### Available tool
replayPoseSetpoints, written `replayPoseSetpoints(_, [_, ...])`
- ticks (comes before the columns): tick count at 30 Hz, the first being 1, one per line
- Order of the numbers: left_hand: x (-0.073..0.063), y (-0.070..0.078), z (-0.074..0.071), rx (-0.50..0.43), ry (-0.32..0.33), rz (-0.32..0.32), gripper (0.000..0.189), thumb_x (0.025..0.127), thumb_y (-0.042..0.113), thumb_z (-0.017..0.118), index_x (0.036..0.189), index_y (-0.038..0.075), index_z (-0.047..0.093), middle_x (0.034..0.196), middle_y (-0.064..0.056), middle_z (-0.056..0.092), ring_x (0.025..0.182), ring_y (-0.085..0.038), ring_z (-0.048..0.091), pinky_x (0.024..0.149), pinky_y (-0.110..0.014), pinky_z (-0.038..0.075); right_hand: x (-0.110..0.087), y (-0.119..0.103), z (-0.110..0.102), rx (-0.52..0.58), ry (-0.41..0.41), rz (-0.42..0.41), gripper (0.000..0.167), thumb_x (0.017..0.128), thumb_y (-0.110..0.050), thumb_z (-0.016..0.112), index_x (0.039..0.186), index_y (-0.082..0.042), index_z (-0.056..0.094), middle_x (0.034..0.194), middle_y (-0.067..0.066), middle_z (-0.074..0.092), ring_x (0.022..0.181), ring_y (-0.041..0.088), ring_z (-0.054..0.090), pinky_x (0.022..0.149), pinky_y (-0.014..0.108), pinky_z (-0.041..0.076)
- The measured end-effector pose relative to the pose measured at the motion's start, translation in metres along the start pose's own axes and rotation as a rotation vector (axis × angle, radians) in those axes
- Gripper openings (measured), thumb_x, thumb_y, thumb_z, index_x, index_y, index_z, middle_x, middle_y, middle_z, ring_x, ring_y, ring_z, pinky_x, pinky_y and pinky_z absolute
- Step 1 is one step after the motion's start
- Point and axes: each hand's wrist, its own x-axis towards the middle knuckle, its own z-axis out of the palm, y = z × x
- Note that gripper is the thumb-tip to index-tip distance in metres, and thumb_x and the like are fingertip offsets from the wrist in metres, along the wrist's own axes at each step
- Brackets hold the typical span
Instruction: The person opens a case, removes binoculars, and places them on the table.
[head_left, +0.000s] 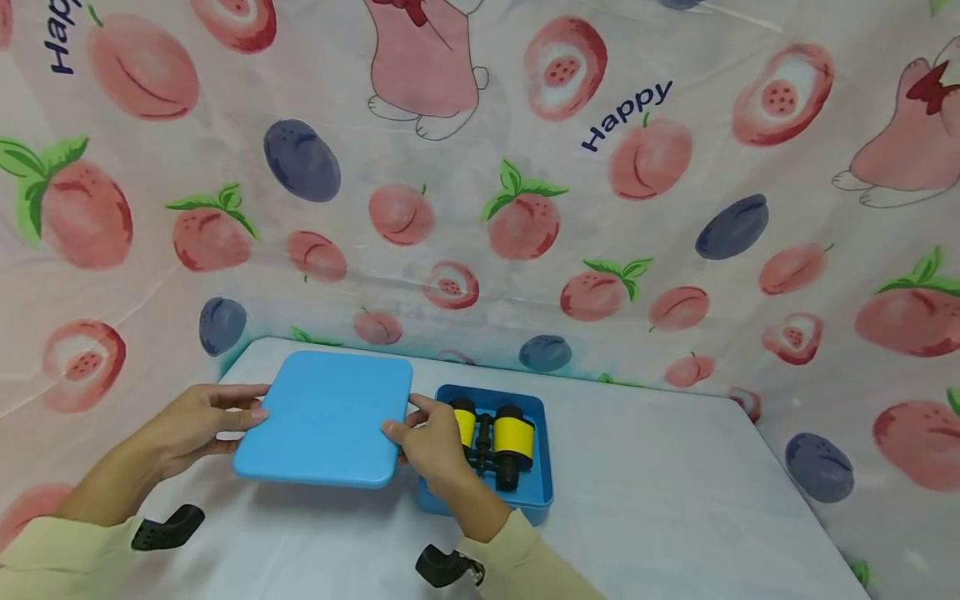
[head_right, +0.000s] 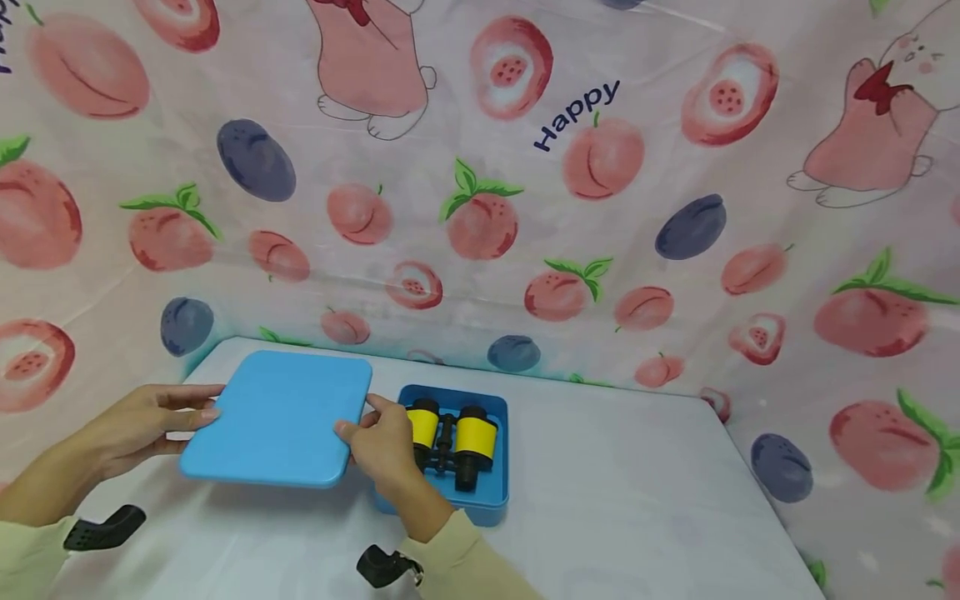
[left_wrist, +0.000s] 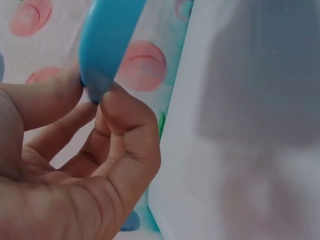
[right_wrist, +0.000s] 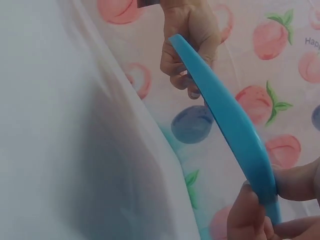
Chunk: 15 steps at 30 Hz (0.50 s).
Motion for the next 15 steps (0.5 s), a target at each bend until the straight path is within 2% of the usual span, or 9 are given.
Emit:
replayPoseSetpoints(4, [0.0,-0.007,-0.006,-0.02,-0.007,-0.002,0.074,0.104,0.026,0.066,0.16,-0.005,0.03,0.144,-0.007,0.059,0.102,0.001,0.067,0.088,-0.032,0.062,0.001,0.002,0.008,0.048,0.013,0.013,0.058,0.094,-0.014,0.078,0.148,-0.004,0.056,0.092,0.006,0.054,0.06,0.018,0.059,0.063,0.032,0.062])
replayPoseSetpoints(8, [0.002,-0.014,-0.01,-0.054,-0.019,-0.014,0.074,0.103,0.026,0.067,0.16,-0.004,0.031,0.127,0.017,0.06,0.103,0.0,0.068,0.088,-0.032,0.062,0.001,0.004,0.015,0.078,0.026,0.024,0.057,0.094,-0.012,0.078,0.147,-0.005,0.058,0.091,0.006,0.055,0.059,0.015,0.058,0.061,0.028,0.06])
replayPoseSetpoints(15, [0.004,-0.025,-0.016,-0.092,-0.031,-0.016,0.069,0.103,0.025,0.067,0.159,-0.002,0.037,0.118,0.025,0.059,0.104,0.001,0.065,0.088,-0.032,0.062,0.002,0.008,0.026,0.114,0.044,0.065,0.058,0.095,-0.012,0.077,0.148,-0.004,0.056,0.092,0.005,0.055,0.059,0.014,0.056,0.057,0.022,0.055])
